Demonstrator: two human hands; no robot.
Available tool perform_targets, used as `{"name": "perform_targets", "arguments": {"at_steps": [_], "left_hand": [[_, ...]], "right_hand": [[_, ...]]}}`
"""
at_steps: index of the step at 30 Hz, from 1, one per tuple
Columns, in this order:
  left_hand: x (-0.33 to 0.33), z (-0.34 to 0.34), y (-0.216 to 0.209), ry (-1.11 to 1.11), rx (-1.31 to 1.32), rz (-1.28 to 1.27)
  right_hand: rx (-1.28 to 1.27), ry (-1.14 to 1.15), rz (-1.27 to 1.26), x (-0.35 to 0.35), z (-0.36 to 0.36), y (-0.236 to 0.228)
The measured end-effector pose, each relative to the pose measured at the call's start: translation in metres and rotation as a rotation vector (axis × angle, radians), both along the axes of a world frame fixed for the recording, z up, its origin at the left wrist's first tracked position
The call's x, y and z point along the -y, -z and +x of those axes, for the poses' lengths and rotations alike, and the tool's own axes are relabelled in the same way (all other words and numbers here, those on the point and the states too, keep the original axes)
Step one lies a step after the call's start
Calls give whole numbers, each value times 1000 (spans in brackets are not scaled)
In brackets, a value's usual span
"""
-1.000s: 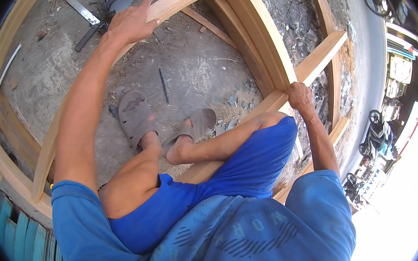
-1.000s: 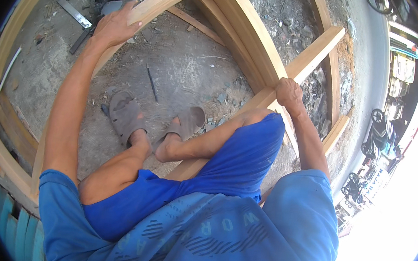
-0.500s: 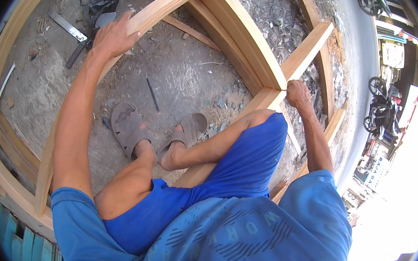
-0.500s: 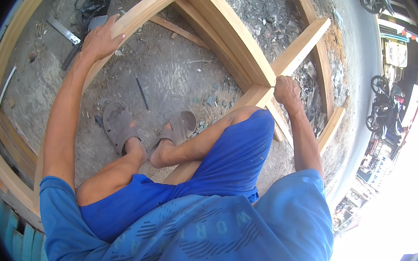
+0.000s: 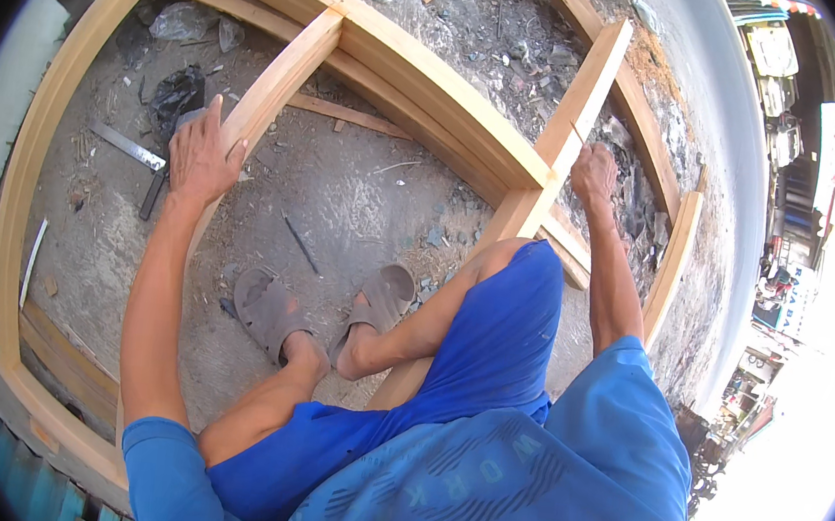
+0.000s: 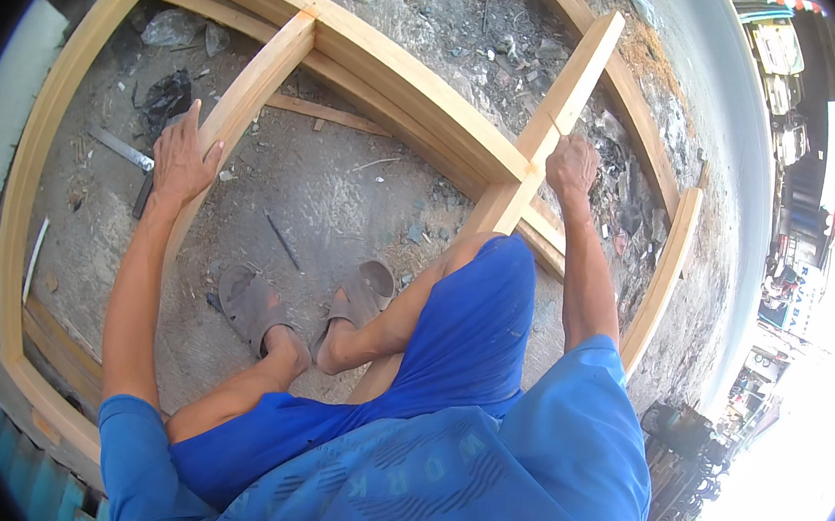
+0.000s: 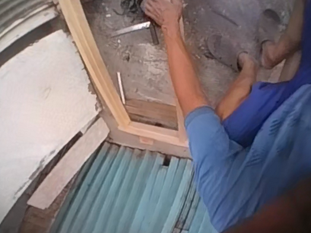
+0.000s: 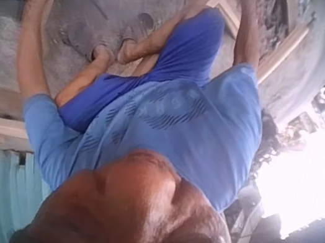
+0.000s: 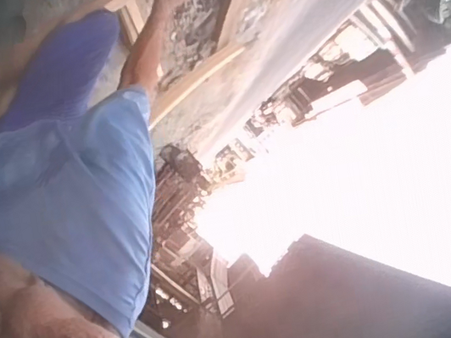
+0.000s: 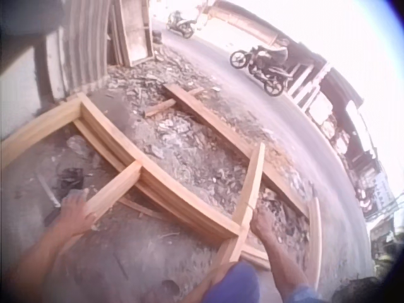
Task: The person constructs a wooden frame by applying adhesive, fitting wooden beams together, and using a chisel and hammer to adjust the joints, followed by measuring with a tape measure.
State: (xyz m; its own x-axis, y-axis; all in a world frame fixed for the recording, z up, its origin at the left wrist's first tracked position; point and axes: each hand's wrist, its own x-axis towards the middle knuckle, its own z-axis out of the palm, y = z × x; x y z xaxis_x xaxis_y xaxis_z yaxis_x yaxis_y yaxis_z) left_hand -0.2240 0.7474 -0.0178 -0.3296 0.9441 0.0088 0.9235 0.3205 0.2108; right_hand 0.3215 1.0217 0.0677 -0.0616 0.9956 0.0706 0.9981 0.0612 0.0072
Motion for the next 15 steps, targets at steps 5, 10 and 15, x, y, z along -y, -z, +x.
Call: {"name": "perform_targets", "arguments": {"at_steps": [5,10,15], "left_hand": [[-2,75,-35,507,28,165],[-31,230,30,481,915,-385],[-99,380,48,401,1193,-403]], "right_hand": [[-131,79,67,-18,22,76],[-183,-29,237,-8,25,118],[-226,30,195,-8,12,106]]}}
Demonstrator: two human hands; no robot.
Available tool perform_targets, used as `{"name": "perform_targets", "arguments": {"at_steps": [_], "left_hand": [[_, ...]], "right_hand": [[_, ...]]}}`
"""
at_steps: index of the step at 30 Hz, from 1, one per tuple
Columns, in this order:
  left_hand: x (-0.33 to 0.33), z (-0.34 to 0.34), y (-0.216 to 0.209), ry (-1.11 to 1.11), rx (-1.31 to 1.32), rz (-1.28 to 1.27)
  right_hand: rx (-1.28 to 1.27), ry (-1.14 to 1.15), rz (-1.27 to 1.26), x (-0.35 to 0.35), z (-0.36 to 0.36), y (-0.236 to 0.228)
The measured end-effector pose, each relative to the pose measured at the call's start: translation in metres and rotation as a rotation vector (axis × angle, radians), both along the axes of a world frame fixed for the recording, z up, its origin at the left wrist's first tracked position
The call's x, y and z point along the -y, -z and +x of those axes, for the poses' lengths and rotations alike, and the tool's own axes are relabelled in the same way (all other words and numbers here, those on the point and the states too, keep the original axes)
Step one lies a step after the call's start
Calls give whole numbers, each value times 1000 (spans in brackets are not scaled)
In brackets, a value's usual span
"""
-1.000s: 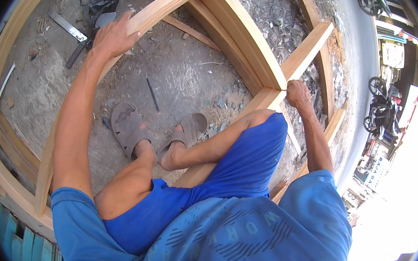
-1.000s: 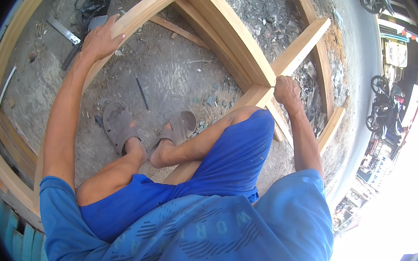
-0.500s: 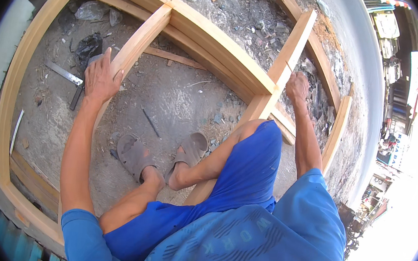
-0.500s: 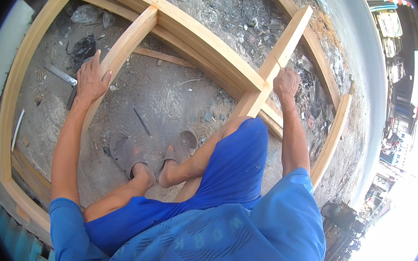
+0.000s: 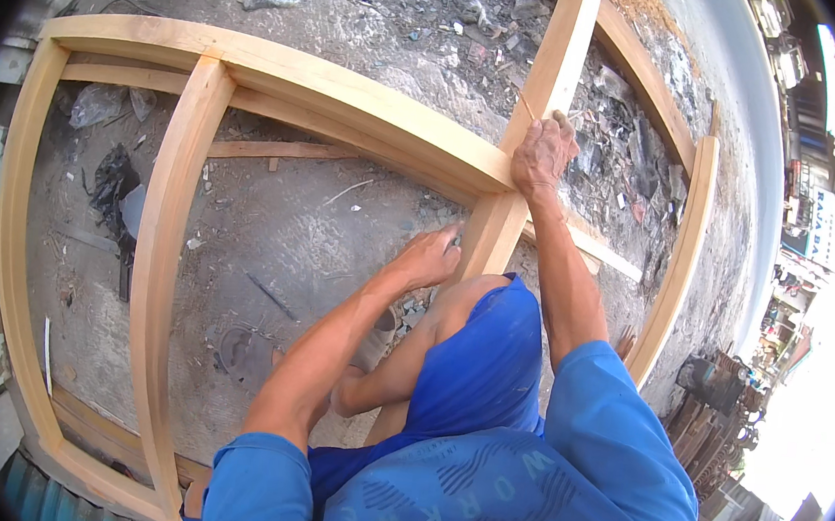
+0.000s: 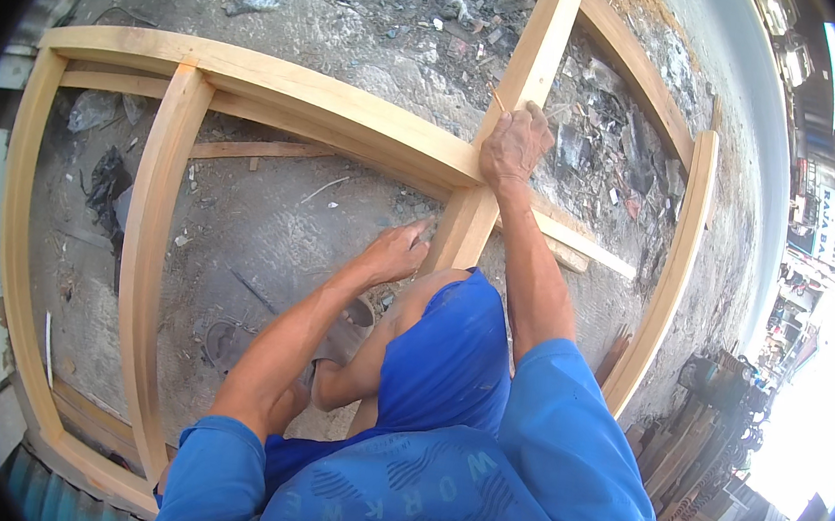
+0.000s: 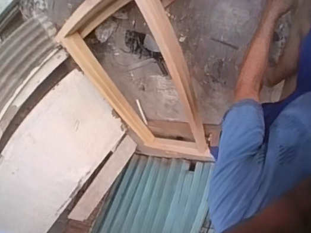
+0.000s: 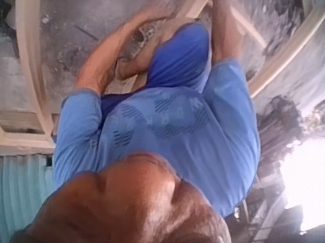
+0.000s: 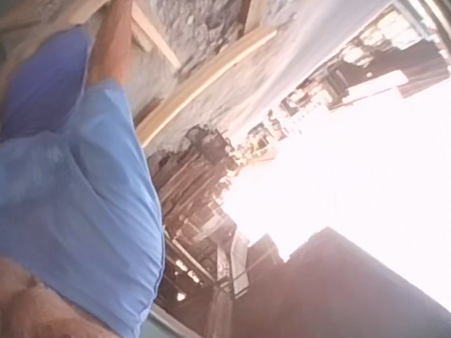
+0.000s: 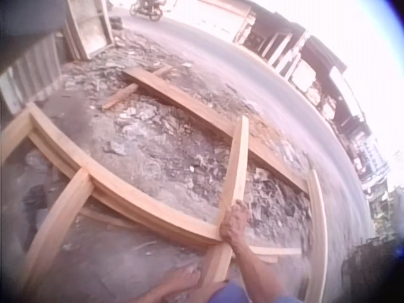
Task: The person constructs a wooden frame by applying adhesive, fitting wooden beams together, and using a chisel and hammer to adjust the joints, followed by measuring with a tape measure.
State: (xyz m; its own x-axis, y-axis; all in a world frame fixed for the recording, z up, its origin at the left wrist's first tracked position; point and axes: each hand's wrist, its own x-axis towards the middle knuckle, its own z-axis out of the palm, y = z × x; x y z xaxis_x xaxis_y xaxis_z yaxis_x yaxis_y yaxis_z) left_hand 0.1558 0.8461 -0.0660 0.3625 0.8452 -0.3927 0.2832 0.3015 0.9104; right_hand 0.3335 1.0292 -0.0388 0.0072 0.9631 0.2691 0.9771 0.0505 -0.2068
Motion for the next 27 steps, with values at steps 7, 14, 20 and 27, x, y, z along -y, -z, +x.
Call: {"name": "perform_targets", "arguments": {"at_steps": [7,14,20,27], "left_hand": [[-72,50,6,79,-120,-149],[-74,53,-23,-37,4,-79],[-58,54,-25,-149,49,18],[-62,32,-49,24,-275,490]], "right_hand": [[-15,19,-22,1,1,-5],[-17,31,-18,-1,0,-5],[-25,14,-27,-2,-3,-4],[-55,52,-36,0,-3,-8]]}}
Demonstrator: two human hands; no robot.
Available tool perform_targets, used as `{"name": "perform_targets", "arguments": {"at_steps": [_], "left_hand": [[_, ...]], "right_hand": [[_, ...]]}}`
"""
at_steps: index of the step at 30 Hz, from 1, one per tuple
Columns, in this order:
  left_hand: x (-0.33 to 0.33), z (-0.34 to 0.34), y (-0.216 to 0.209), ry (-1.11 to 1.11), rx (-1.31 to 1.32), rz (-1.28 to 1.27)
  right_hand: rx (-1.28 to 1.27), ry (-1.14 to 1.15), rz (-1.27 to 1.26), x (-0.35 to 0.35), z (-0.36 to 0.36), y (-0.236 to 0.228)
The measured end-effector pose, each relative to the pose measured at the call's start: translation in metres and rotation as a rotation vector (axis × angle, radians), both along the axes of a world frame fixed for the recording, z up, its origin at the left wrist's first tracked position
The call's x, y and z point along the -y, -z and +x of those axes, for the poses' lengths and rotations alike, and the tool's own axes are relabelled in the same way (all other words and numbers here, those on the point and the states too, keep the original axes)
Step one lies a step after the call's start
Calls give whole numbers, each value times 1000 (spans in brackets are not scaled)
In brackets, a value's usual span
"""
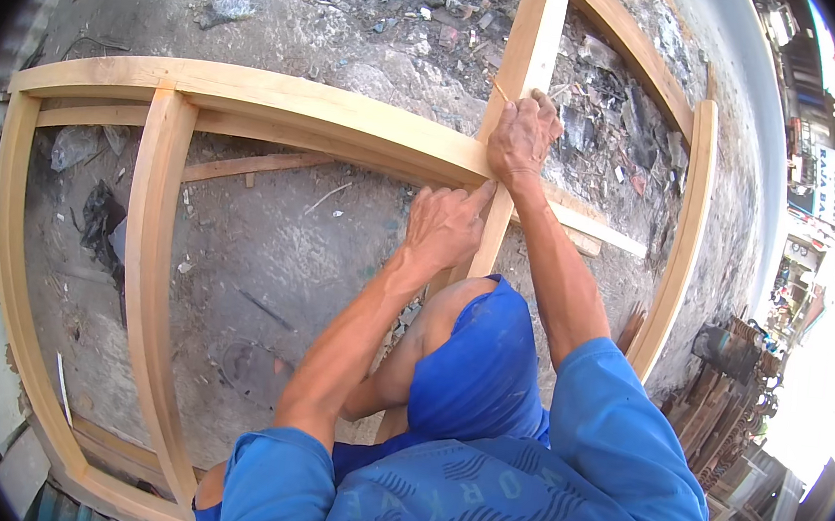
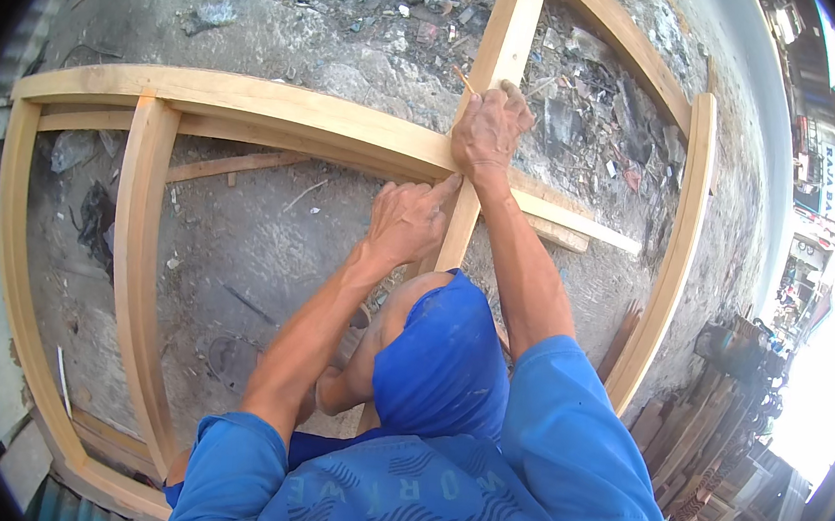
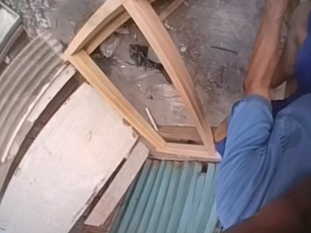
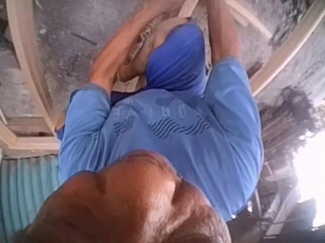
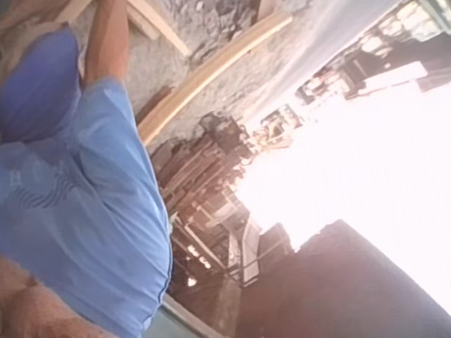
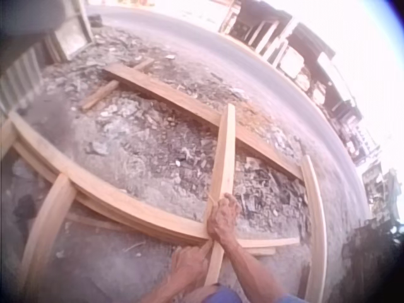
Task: The person constructs a wooden frame by applying adhesive, fitting wooden beams together, and using a chisel and hammer to adjust the joints, followed by measuring with a tape measure.
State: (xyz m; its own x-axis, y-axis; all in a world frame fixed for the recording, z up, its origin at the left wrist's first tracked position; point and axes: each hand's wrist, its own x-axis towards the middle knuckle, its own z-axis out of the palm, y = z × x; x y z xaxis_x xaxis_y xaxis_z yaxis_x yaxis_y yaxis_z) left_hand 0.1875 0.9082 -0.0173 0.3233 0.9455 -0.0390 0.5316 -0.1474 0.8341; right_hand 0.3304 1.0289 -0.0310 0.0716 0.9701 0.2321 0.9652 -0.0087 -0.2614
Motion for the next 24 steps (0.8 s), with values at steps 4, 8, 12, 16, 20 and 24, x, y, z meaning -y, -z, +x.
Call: {"name": "perform_targets", "arguments": {"at_steps": [4,8,12,16,20,24], "left_hand": [[-2,-2,36,79,-339,355],[-6,-15,35,206,-414,389],[-9,-16,31,173,-393,453],[3,-31,29,158,-350,192],[12,-30,24,-6,-173,-322],[-1,9,35,-68,-6,-461]], "right_hand": [[-10,-1,-13,-2,-6,1],[17,-2,-22,0,-2,-3],[26,-21,31,-1,-1,3],[10,13,26,0,-3,1],[-10,25,8,0,-3,-2],[-36,11,14,-1,-10,-3]]}}
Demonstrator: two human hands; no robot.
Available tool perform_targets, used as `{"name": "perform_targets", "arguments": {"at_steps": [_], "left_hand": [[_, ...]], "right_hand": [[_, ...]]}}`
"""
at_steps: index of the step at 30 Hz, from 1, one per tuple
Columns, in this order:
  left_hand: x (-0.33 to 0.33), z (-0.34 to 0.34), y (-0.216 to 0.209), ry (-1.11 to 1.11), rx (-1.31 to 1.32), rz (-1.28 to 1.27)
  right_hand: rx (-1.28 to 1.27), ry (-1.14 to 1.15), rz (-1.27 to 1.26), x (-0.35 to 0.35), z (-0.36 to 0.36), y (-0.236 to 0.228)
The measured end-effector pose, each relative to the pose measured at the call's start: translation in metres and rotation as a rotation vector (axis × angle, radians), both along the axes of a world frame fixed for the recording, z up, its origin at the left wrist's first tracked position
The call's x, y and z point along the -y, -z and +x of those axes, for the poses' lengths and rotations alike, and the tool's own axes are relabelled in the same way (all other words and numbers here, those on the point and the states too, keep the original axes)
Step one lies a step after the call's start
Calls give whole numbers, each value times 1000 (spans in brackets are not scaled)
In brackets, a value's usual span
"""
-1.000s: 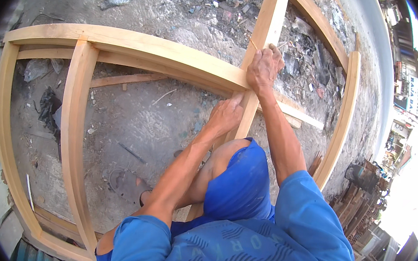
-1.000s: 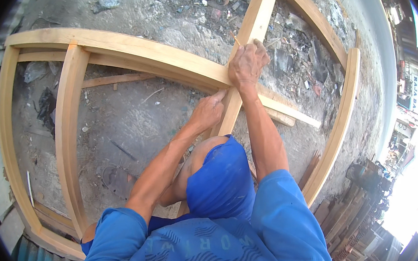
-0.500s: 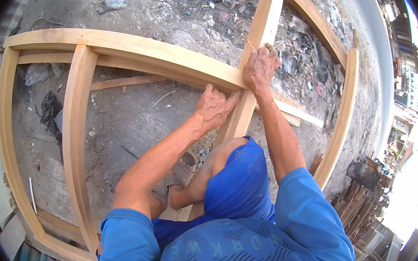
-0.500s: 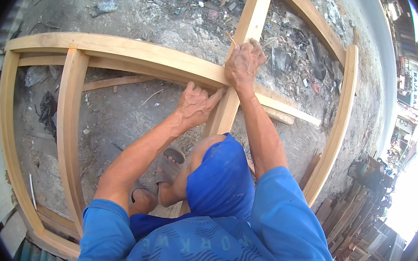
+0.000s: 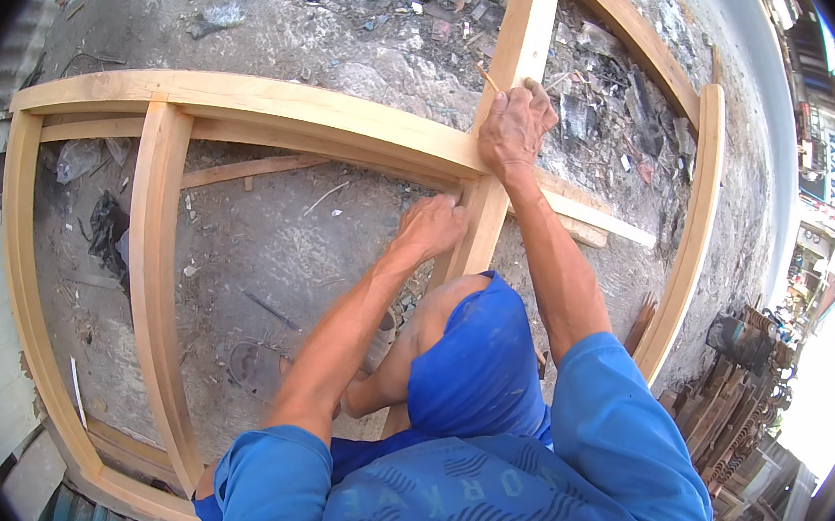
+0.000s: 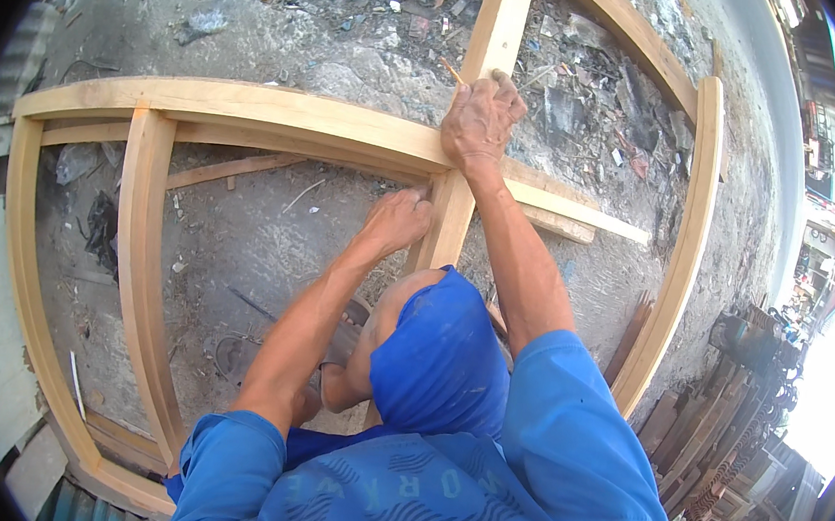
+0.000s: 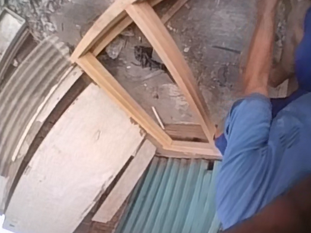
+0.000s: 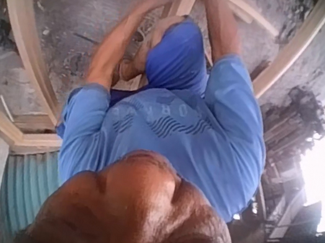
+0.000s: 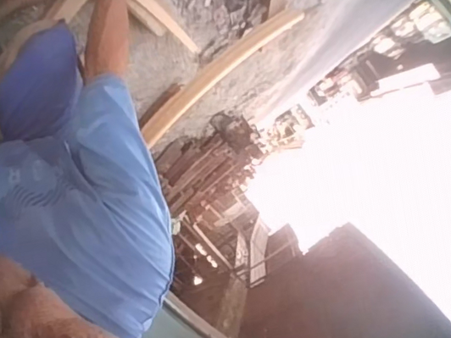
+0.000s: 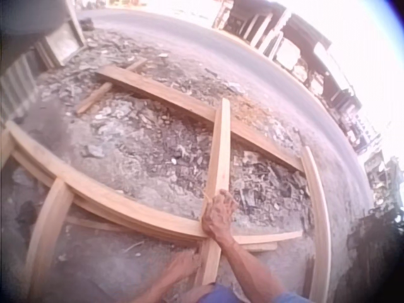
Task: The person constructs a wooden frame by applying adhesive, fitting wooden beams together, and using a chisel and hammer to adjust the joints, followed by measuring with a tape measure.
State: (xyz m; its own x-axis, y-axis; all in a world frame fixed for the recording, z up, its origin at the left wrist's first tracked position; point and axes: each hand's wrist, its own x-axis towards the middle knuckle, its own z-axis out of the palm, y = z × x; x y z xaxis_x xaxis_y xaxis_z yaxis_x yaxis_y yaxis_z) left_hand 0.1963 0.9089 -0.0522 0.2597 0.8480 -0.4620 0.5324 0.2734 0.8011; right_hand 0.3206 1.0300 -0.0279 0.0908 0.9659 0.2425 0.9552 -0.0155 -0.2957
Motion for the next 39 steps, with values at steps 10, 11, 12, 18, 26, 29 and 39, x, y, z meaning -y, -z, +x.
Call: {"name": "perform_targets", "arguments": {"at_steps": [10,11,12,18,26,29,39], "left_hand": [[16,12,-11,-294,521,165],[12,8,-7,-323,489,75],[18,5,5,-353,454,-33],[10,7,24,-279,233,-100],[-14,12,10,-44,104,26],[-1,10,11,-163,272,110],[15,-23,-5,-179,-345,768]], "right_hand": [[39,-13,-55,3,10,-2],[39,-5,-34,-3,7,-4],[39,6,-31,-1,5,-1],[23,-10,-36,1,8,0],[83,-41,-32,1,7,-2],[85,-56,-11,0,8,-1],[37,6,-39,1,8,1]]}}
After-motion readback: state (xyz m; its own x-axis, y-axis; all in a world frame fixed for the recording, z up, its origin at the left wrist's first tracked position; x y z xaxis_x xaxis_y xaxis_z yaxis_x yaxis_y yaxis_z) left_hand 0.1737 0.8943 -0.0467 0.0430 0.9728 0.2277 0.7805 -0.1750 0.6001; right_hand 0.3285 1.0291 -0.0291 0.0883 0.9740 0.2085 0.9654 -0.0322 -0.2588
